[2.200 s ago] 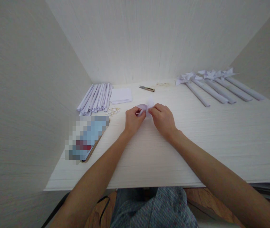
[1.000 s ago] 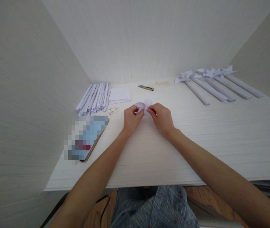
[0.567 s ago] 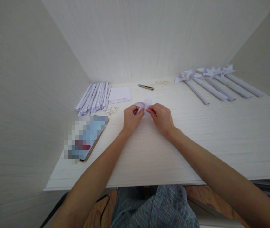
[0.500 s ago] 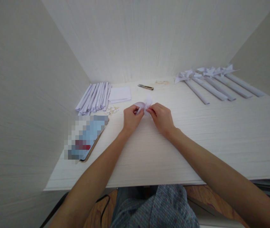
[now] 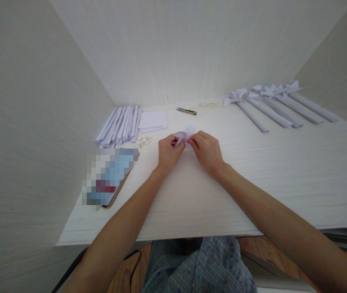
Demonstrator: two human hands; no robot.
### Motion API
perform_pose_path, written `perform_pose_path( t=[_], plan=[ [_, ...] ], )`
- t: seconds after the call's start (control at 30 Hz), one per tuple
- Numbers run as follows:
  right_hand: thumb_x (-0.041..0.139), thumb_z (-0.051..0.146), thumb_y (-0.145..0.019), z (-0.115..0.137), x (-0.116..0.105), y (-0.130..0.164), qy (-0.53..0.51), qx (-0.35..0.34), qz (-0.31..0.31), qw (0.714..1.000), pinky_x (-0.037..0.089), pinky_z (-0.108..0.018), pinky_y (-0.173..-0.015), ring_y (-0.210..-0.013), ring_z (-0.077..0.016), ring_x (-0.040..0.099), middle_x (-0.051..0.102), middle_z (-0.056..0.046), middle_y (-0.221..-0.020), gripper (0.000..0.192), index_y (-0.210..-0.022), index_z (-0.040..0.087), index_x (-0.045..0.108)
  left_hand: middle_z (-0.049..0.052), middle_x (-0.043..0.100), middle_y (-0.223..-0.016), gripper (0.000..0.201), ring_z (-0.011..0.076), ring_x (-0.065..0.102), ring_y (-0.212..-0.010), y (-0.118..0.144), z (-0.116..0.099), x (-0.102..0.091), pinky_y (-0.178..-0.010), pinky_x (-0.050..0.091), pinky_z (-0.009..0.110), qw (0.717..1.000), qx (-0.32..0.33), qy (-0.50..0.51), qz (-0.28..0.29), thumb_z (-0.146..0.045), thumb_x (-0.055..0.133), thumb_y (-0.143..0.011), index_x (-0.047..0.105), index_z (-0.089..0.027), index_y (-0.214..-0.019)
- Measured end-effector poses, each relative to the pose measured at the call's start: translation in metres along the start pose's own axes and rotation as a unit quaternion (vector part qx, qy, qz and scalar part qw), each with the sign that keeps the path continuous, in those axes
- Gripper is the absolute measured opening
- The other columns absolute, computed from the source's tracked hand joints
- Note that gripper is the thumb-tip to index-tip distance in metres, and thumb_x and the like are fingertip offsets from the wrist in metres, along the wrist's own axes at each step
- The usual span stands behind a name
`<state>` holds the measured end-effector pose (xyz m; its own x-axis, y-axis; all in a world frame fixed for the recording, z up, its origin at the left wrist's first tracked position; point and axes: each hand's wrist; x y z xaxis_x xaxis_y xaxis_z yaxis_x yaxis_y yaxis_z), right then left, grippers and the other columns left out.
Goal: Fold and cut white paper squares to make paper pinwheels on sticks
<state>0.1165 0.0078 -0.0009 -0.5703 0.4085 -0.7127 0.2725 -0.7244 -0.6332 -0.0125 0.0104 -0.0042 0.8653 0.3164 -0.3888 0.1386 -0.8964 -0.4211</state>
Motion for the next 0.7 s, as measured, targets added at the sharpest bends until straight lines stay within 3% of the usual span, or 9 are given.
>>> perform_pose_path(
  t=[0.37,0.7],
  plan=[
    [0.042,0.013,-0.083,0.0005,0.0022,-0.0003,0.001,-0.012,-0.025,1.0,0.035,-0.027,-0.059,-0.064,-0.016,0.047,0.056,-0.006,-0.067,0.025,-0.065,0.016,0.058,0.003,0.066,-0.06,0.011,0.0115,0.058,-0.054,0.0005,-0.0017,-0.0005,-0.055,0.047,0.023,1.0,0.014,0.012,-0.005,-0.019,0.055,-0.065,0.064,-0.013,-0.063],
    [0.042,0.013,-0.082,-0.0006,0.0022,0.0004,-0.038,-0.02,0.002,0.999,0.041,-0.028,-0.061,-0.067,-0.0166,0.054,0.061,-0.006,-0.071,0.027,-0.068,0.018,0.065,0.001,0.064,-0.059,0.008,0.0108,0.056,-0.053,-0.0012,-0.0005,0.0,-0.053,0.046,0.022,1.0,-0.014,0.01,-0.019,-0.018,0.056,-0.063,0.062,-0.014,-0.06]
  ],
)
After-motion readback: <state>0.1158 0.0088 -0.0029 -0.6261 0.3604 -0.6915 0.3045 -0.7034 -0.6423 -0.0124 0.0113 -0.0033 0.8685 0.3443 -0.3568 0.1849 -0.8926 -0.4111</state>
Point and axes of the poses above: each hand's wrist, its own y-axis away from the middle knuckle, its own x-axis out of the palm, z = x × y
